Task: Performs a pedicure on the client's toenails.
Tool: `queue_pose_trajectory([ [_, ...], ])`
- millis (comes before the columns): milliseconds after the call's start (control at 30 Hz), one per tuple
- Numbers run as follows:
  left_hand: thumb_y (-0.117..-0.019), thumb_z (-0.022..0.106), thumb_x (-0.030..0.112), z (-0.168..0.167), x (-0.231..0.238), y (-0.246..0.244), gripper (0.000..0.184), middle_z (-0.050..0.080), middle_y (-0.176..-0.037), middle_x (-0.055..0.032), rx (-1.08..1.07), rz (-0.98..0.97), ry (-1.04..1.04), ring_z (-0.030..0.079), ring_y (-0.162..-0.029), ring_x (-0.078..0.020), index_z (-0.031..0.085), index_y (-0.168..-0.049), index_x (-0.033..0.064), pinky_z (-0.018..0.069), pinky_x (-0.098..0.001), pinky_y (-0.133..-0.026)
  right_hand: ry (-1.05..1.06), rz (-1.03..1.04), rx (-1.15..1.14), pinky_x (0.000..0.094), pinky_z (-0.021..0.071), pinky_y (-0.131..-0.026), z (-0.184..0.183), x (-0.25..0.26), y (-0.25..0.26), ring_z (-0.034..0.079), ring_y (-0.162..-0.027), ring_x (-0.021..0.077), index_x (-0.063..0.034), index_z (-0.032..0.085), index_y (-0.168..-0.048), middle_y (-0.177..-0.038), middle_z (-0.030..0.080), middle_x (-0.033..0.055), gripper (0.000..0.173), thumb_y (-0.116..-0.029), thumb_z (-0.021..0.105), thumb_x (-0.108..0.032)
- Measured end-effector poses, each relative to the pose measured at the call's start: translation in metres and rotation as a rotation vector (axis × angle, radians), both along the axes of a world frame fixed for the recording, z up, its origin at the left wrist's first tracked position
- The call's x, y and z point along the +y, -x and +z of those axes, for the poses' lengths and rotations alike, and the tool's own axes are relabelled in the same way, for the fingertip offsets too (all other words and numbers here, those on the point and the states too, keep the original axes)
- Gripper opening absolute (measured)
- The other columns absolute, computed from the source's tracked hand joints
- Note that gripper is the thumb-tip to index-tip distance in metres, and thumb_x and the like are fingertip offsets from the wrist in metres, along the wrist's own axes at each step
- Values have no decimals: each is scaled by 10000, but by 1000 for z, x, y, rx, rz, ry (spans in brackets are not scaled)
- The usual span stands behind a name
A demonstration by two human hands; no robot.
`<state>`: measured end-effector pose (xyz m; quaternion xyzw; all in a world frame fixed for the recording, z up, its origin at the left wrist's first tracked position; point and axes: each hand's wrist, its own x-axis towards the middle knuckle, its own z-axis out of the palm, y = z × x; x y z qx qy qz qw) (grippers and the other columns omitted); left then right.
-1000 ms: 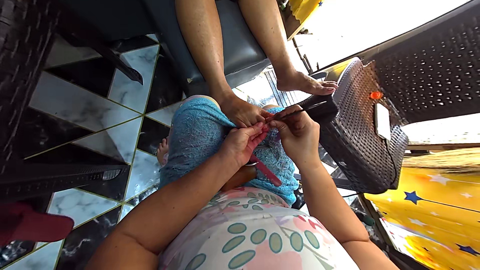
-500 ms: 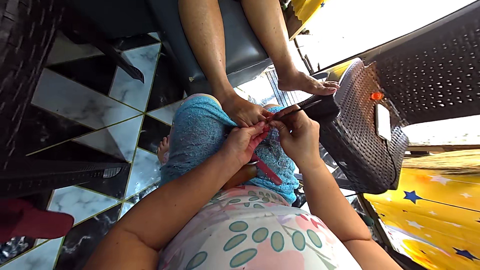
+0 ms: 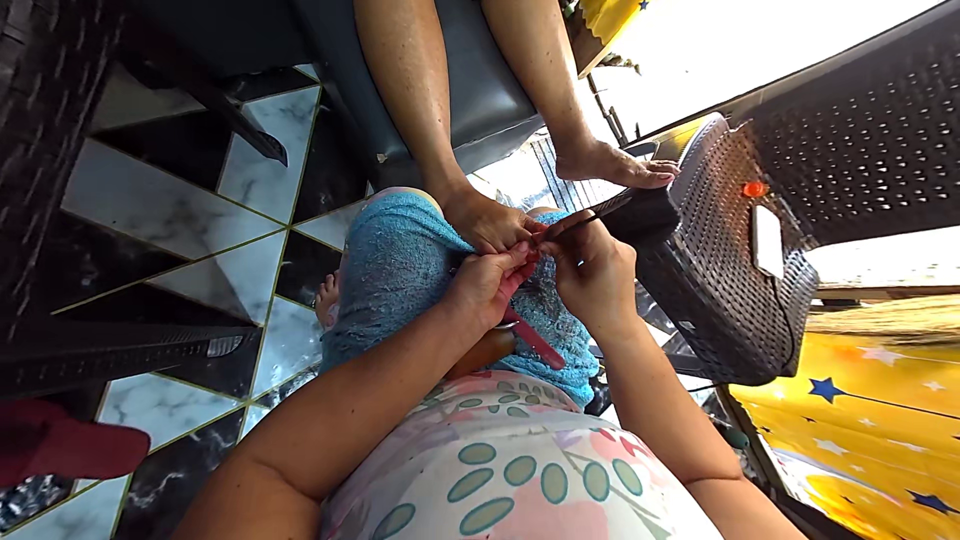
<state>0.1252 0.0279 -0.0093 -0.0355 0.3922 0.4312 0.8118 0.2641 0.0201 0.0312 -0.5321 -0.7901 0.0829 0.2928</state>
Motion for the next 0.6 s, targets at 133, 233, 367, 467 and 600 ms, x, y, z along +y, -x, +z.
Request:
queue_pose_trajectory([
  [133,-967,640,10,2,-1,0,147,692,-945,-84,-1,-3,14,699,-835,-145,608,-1110,12,589,-276,-819,43,-20,81,252,582,-694,-1,-2,-5,688,-755,90,-24,634,-1026,-884,720,56,107,-933,684,-39],
  [233,-969,638,9,3,-2,1,150,691,-947,-81,0,-10,18,702,-835,-142,603,-1115,14,592,-267,-817,48,-40,93,254,585,-701,-4,-2,-5,695,-758,91,-23,625,-1024,-874,720,55,121,-926,693,-41],
  [367,-976,630,10,4,-2,1,160,697,-948,-78,-1,-8,19,706,-839,-139,588,-1130,19,593,-272,-823,67,-57,172,242,589,-709,-7,1,-6,692,-760,69,-24,622,-1038,-882,718,43,147,-921,710,-33],
  [467,-977,632,16,4,-2,2,167,695,-950,-88,-7,-9,25,707,-845,-146,585,-1137,12,594,-274,-826,86,-53,218,238,601,-735,-7,-5,-6,706,-800,59,-30,612,-1046,-909,729,36,168,-913,712,-12],
  [600,-980,627,13,2,-2,2,159,698,-950,-89,-7,-13,17,707,-844,-149,587,-1133,12,595,-279,-824,81,-68,224,232,597,-734,-9,-2,-6,695,-784,59,-13,609,-1047,-898,713,47,177,-908,718,-7],
])
